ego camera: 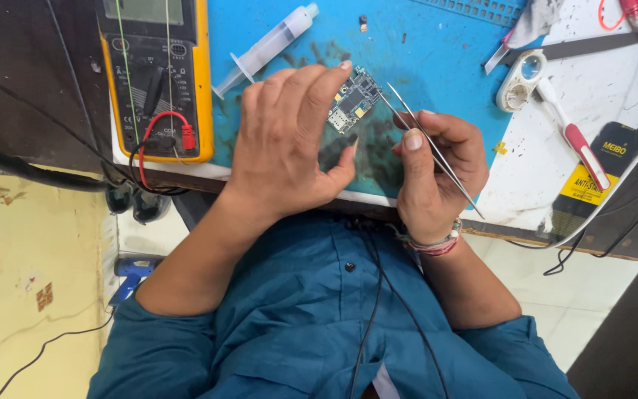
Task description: The person uses a soldering iron and tweezers to work on a small circuit board placed on a blue mat. They apply a substance from a syringe, clean the board with a white stick, and repeatedly solder components while holding the board steady.
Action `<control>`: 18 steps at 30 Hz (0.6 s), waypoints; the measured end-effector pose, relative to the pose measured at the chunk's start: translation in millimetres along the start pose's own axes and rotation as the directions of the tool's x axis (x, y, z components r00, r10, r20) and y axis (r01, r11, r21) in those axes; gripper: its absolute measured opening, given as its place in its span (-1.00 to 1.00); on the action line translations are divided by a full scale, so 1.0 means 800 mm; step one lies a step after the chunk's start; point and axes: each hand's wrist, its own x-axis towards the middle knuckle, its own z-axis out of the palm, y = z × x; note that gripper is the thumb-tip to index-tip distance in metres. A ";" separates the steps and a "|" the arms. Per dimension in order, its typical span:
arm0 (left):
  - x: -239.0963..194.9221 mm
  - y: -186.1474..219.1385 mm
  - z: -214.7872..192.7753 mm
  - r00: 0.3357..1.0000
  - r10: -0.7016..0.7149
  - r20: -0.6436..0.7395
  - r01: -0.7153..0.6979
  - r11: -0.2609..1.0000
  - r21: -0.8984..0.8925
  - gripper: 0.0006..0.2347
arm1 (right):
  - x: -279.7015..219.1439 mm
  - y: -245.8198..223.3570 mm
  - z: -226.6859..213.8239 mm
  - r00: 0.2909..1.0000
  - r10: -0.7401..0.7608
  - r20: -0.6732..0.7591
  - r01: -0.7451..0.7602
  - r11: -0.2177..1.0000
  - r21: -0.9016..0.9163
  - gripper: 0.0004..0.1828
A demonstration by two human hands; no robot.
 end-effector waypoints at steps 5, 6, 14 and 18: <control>-0.006 -0.009 0.010 1.000 0.012 0.015 -0.012 1.000 0.009 -0.41 | 0.002 -0.003 -0.001 0.997 0.065 0.046 -0.066 0.998 0.008 -0.81; -0.007 -0.011 0.009 1.000 0.021 0.000 -0.021 1.000 0.000 -0.43 | 0.004 -0.005 0.000 0.995 0.076 0.064 -0.075 0.997 -0.014 -0.81; -0.029 -0.004 0.006 0.995 -0.077 -0.065 0.080 0.996 0.036 -0.75 | 0.012 -0.017 -0.003 0.987 0.007 0.160 0.059 0.914 -0.401 -0.87; -0.033 -0.006 0.012 0.996 -0.032 -0.079 0.039 0.995 0.091 -0.81 | 0.012 -0.018 0.001 0.983 0.033 0.179 0.035 0.929 -0.367 -0.86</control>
